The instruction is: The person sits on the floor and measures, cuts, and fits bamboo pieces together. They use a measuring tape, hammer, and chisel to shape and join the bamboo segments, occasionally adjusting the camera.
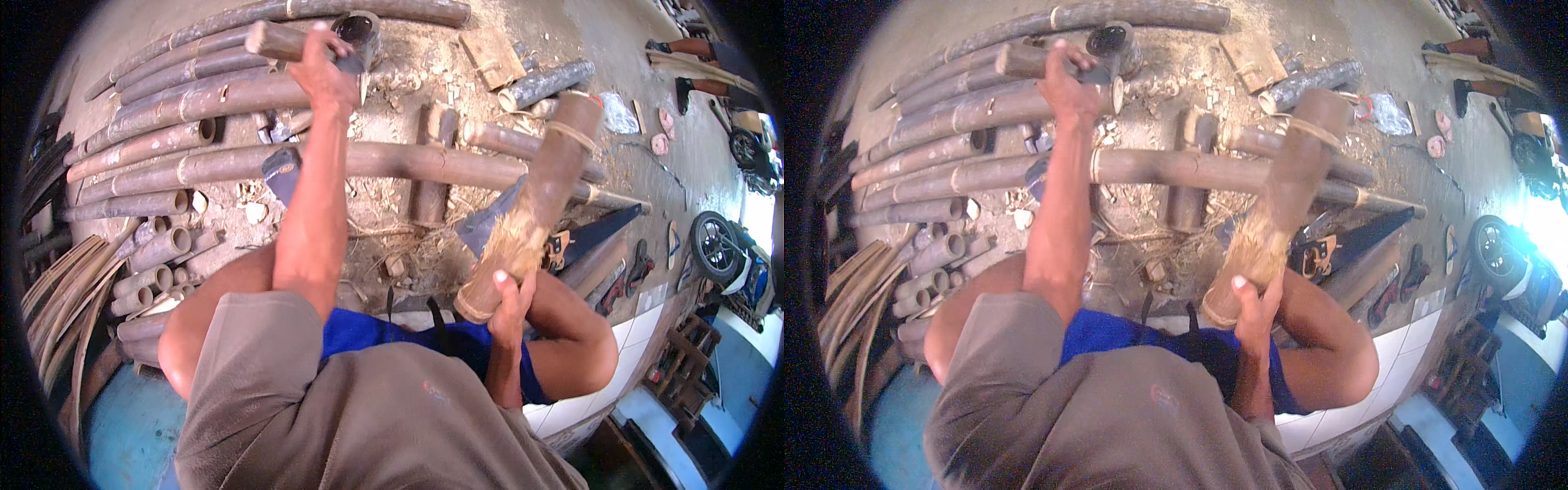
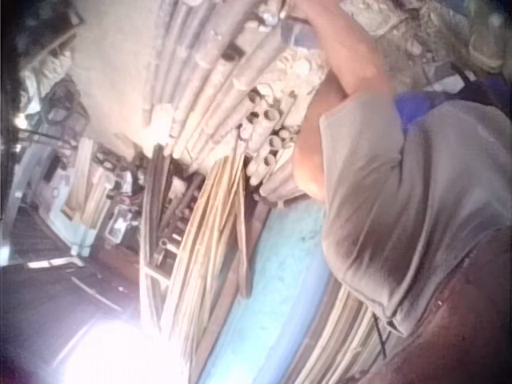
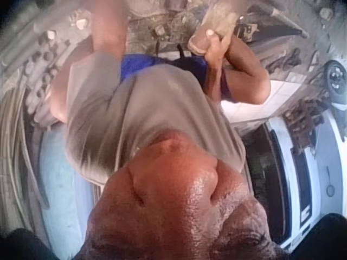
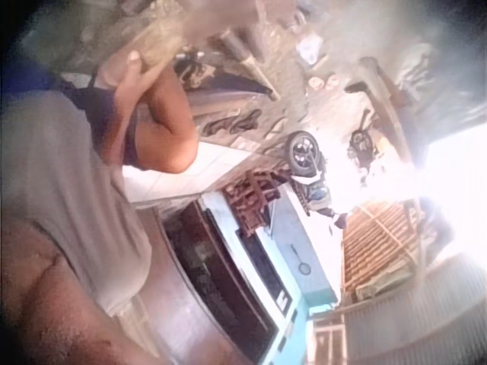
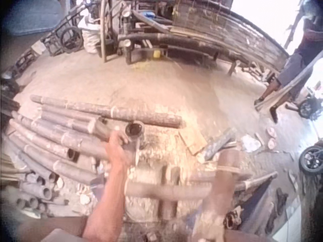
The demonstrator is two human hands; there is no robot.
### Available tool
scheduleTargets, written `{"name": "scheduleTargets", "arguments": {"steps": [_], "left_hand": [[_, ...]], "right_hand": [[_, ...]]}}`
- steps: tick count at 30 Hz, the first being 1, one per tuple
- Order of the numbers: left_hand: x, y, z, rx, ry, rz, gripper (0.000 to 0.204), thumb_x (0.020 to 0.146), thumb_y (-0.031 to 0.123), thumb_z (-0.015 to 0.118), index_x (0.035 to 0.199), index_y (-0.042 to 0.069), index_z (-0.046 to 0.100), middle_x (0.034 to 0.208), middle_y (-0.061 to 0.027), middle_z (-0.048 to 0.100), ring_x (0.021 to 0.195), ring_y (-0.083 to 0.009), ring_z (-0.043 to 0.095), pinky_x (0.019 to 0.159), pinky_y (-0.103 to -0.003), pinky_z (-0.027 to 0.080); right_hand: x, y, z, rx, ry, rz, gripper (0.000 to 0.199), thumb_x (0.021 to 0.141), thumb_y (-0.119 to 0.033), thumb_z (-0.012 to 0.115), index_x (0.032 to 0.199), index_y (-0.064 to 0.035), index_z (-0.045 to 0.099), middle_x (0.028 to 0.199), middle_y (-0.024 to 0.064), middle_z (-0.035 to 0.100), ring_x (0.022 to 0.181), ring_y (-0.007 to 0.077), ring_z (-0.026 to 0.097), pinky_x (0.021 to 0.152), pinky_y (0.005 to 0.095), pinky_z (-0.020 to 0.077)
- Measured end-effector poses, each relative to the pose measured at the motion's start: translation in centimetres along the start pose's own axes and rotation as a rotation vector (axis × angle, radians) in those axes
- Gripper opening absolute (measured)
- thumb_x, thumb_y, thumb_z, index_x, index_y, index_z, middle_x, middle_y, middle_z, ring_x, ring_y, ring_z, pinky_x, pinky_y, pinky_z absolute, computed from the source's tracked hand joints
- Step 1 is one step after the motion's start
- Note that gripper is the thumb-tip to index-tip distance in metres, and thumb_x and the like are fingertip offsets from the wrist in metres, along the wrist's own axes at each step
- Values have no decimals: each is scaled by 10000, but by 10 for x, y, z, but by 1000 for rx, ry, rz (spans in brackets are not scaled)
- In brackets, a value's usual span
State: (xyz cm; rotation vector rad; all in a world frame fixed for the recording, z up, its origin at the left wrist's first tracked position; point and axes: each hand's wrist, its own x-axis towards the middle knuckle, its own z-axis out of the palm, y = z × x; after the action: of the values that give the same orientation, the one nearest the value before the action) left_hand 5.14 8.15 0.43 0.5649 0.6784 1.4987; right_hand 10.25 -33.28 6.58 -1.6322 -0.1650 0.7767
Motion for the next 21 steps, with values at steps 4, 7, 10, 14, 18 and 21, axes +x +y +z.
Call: {"name": "scheduleTargets", "arguments": {"steps": [4,7,10,14,18,21], "left_hand": [[-85,-2,-19,-54,-20,-161,195,898,161,678,832,68,519,654,-31,507,577,-162,511,582,-349,471],[-117,-25,-56,-115,30,-305,215,898,184,699,849,69,524,652,-33,504,569,-152,493,577,-345,463],[-130,-34,-76,-147,53,-360,230,897,202,716,874,67,530,656,-35,507,572,-147,490,576,-343,460],[-134,-34,-77,-106,64,-366,232,895,206,716,900,58,538,668,-40,517,581,-150,495,578,-338,458],[-135,-41,-83,-80,54,-354,245,888,219,719,908,49,544,674,-47,528,587,-154,497,582,-333,457],[-135,-46,-87,-74,53,-349,252,884,225,722,901,47,545,672,-48,531,589,-155,498,585,-332,457]], "right_hand": [[-8,-3,11,-27,-49,47,628,887,-152,719,1435,25,468,1249,116,638,1092,211,624,983,341,488],[-15,-2,16,-128,-90,-6,611,889,-118,740,1420,32,478,1230,115,658,1093,206,638,989,350,497],[-18,7,13,-266,-162,-44,662,887,-115,746,1451,51,441,1273,146,653,1149,213,637,1024,361,491],[-16,17,13,-320,-159,-62,753,880,-118,753,1509,53,374,1309,161,638,1177,220,629,1040,355,483],[-15,14,18,-317,-188,-34,789,877,-120,755,1528,55,345,1326,168,630,1193,224,623,1050,353,478],[-16,10,21,-322,-199,-28,786,877,-120,752,1527,53,347,1327,170,629,1193,227,623,1051,355,477]]}}
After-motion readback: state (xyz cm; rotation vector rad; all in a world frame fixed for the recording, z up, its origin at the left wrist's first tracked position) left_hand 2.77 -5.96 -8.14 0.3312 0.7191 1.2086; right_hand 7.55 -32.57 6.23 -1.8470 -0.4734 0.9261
